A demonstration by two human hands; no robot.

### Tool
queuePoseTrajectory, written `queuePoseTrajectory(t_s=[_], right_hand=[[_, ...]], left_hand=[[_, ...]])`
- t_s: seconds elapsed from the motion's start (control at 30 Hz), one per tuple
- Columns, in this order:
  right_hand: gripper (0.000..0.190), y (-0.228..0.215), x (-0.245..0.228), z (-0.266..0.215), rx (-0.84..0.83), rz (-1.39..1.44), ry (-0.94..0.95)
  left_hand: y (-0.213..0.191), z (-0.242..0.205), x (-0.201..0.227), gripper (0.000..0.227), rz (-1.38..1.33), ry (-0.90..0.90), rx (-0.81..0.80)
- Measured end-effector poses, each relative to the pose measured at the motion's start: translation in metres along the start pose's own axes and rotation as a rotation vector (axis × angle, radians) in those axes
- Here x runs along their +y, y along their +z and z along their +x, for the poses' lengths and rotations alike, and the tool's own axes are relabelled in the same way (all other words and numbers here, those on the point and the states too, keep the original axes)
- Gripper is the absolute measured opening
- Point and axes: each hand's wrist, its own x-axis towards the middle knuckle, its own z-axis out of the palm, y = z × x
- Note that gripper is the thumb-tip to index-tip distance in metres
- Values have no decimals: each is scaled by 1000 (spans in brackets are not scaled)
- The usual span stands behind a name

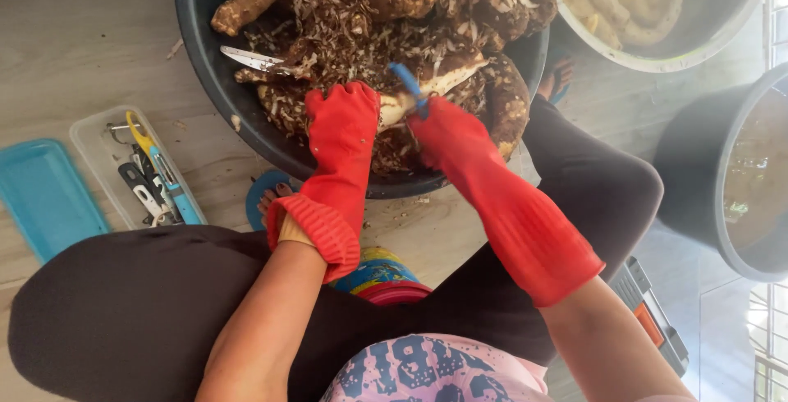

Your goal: Peeling the outer skin of cassava roots using a hand peeler while sitting on the floor.

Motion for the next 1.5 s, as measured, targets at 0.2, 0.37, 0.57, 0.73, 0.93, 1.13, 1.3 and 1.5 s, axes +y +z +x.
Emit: queuePoseTrajectory(t_s=[0.2,0.37,0.57,0.73,0.93,1.13,1.3,1.5], right_hand=[[54,13,-12,-11,-141,144,-37],[58,-17,-47,-66,53,-363,-74],[34,-44,18,39,270,-317,-60],[34,-27,-9,-12,271,-256,-82],[40,-23,-38,-42,31,-353,-65],[30,-42,-8,-1,179,-29,12],[36,-31,3,19,151,-251,-37],[39,-28,-13,-8,137,-221,18]], left_hand=[[-1,-1,2,31,-157,-40,56],[19,-9,-1,32,-126,-39,39],[22,-4,-3,18,-205,-12,-238],[25,-11,-6,11,-295,16,-424],[21,-11,-8,15,-245,22,-183],[7,-15,17,43,-175,-288,18],[74,-45,8,58,-395,-415,-603],[-3,-7,-26,35,-540,-295,-1176]])
